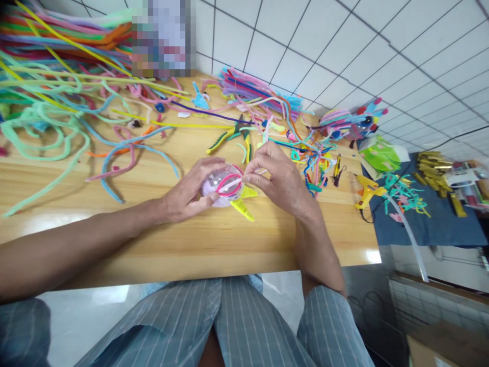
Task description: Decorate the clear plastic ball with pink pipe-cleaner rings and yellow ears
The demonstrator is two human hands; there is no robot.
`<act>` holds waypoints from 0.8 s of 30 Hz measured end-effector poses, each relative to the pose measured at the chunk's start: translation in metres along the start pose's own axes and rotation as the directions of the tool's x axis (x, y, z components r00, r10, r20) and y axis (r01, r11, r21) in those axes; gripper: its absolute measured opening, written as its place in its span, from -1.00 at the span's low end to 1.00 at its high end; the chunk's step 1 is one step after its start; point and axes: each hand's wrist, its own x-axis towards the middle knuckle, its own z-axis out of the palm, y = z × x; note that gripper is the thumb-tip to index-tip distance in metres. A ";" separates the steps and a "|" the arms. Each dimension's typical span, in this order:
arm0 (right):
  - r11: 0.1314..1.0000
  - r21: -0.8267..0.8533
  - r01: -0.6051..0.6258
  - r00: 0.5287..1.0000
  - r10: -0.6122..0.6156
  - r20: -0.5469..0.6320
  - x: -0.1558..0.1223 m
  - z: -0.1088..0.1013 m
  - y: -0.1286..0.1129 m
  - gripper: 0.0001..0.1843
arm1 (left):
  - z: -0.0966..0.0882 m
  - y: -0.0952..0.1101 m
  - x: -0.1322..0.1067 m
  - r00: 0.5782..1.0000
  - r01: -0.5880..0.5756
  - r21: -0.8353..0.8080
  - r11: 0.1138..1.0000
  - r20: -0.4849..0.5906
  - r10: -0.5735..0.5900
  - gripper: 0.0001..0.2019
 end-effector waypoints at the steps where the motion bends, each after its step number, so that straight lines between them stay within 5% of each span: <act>1: 1.000 -0.005 -0.001 1.000 0.001 0.010 0.001 0.000 0.001 -0.72 | 0.000 0.000 0.000 1.000 -0.006 -0.006 1.000 -0.001 0.006 -0.42; 24: 1.000 -0.008 0.008 0.997 -0.007 0.072 0.003 -0.003 0.003 -0.66 | -0.006 0.005 0.003 0.998 0.002 -0.004 1.000 0.055 -0.002 -0.42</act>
